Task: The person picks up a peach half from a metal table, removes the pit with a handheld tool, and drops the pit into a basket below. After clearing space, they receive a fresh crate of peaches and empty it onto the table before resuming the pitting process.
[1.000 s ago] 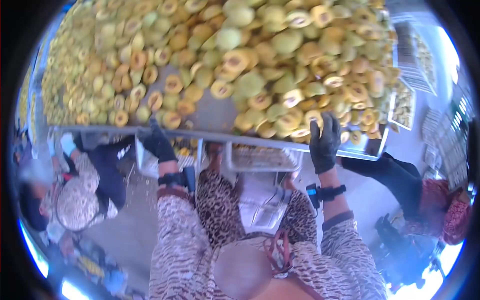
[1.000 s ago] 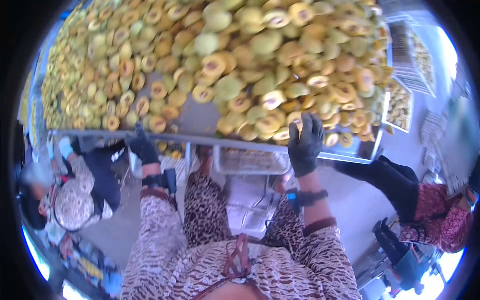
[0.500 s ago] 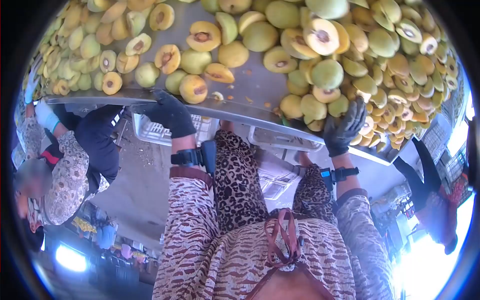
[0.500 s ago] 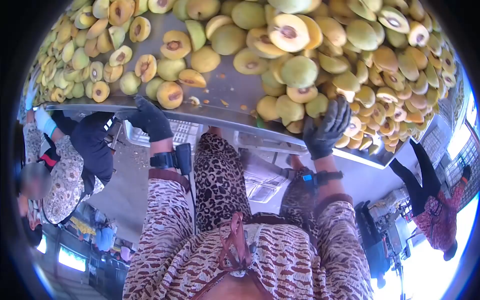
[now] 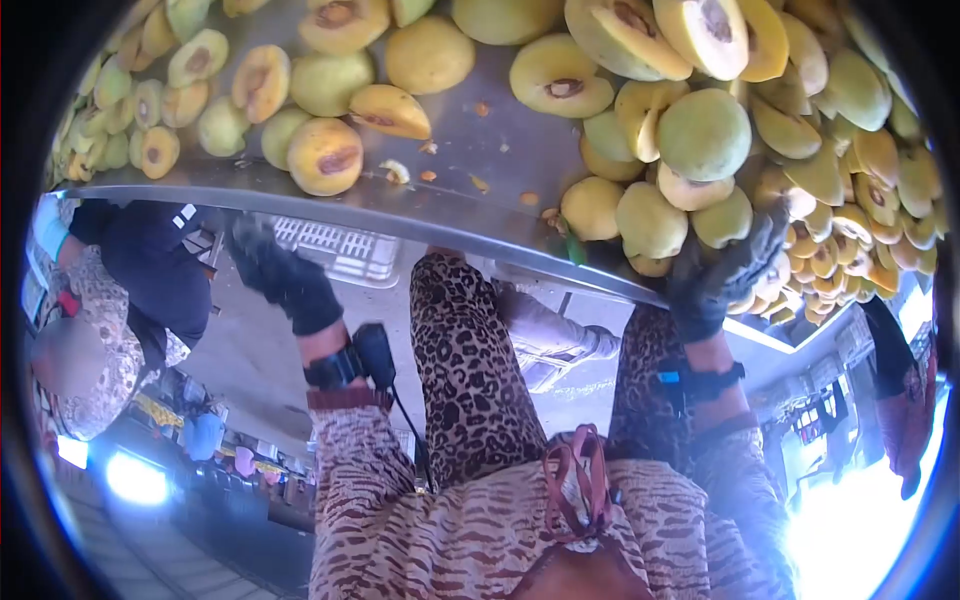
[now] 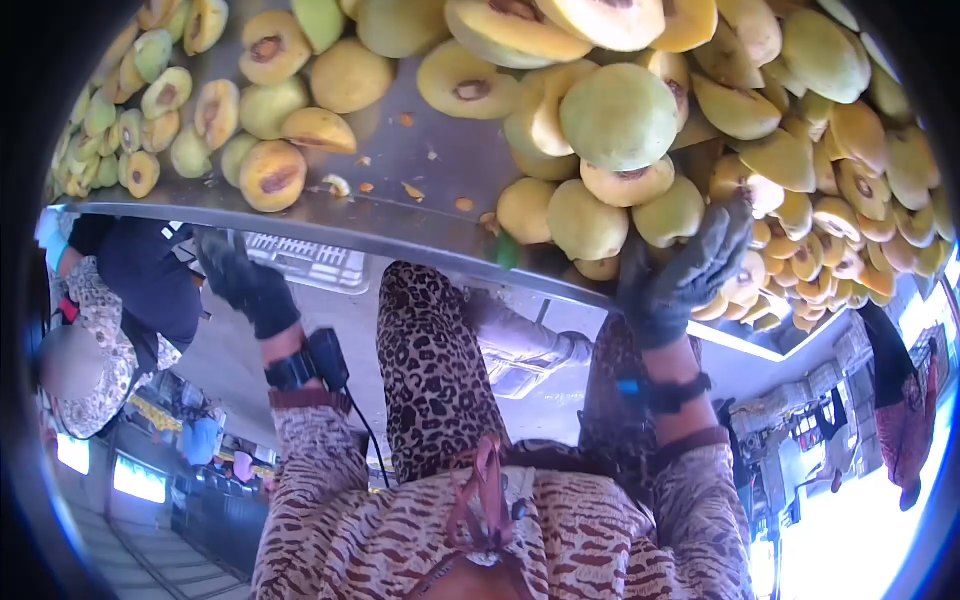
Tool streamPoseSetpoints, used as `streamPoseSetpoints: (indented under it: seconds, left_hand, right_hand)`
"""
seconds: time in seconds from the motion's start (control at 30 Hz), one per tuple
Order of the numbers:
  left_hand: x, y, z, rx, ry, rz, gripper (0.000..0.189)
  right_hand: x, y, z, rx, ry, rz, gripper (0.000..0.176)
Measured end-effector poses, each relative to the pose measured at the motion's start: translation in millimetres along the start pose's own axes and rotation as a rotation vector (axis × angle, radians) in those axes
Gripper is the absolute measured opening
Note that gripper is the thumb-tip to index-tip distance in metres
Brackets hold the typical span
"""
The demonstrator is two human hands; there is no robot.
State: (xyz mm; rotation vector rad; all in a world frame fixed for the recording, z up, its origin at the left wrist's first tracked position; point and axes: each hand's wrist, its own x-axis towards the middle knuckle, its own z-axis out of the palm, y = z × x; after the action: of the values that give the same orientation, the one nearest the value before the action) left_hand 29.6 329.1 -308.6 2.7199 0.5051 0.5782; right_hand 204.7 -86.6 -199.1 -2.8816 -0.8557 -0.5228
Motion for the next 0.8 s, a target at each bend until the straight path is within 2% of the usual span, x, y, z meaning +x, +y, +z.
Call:
streamPoseSetpoints:
  seconds: [0.07, 0.1, 0.13, 0.17, 0.2, 0.23, 0.27, 0.3, 0.33, 0.37, 0.43, 0.47, 0.5, 0.6, 0.8]
  left_hand:
    - [-81, -18, -1, -0.249, -0.074, -0.789, 0.075]
    - [-108, -16, 7, -0.312, -0.008, -1.069, 0.079]
    - [-130, -19, 21, -0.38, 0.067, -1.342, 0.084]
    - [-156, -35, 30, -0.346, -0.02, -1.527, 0.084]
    - [-180, -53, 38, -0.306, -0.109, -1.711, 0.085]
    - [-167, -40, 36, -0.575, -0.143, -1.77, 0.072]
    - [-207, -88, 49, -0.431, -0.571, -1.43, 0.065]
    - [-240, -129, 62, -0.075, -0.928, -0.898, 0.058]
    - [-276, -173, 75, 0.16, -0.987, -0.457, 0.051]
    - [-278, -178, 83, 0.142, -0.931, -0.506, 0.05]
    - [-276, -177, 93, 0.015, -0.822, -0.7, 0.049]
    - [-279, -177, 93, -0.024, -0.778, -0.753, 0.048]
    - [-282, -177, 91, -0.059, -0.741, -0.799, 0.047]
    - [-295, -173, 81, -0.157, -0.656, -0.892, 0.045]
    - [-310, -172, 85, -0.339, -0.503, -1.015, 0.04]
  right_hand:
    - [3, -8, -18, 0.084, -0.137, 0.056, 0.075]
    - [2, -10, -34, 0.124, -0.236, 0.076, 0.075]
    - [1, -20, -55, 0.076, -0.308, 0.087, 0.066]
    - [-3, -24, -77, -0.013, -0.299, -0.102, 0.058]
    - [-15, -28, -71, -0.004, -0.309, -0.101, 0.058]
    - [-26, -35, -63, 0.172, -0.406, -0.132, 0.044]
    - [-38, -45, -57, 0.349, -0.509, -0.159, 0.031]
    - [-50, -54, -52, 0.525, -0.611, -0.181, 0.018]
    - [-78, -70, -31, 0.285, -0.534, -0.307, 0.014]
    - [-107, -72, -5, 0.294, -0.518, -0.376, 0.011]
    - [-185, -69, 36, 0.32, -0.61, -0.267, 0.012]
    - [-241, -58, 48, 0.424, -0.747, -0.126, 0.023]
    - [-251, -55, 53, 0.411, -0.841, -0.063, 0.023]
    - [-233, -52, 49, 0.354, -0.972, -0.018, 0.023]
    - [-219, -51, 46, 0.327, -1.077, 0.055, 0.023]
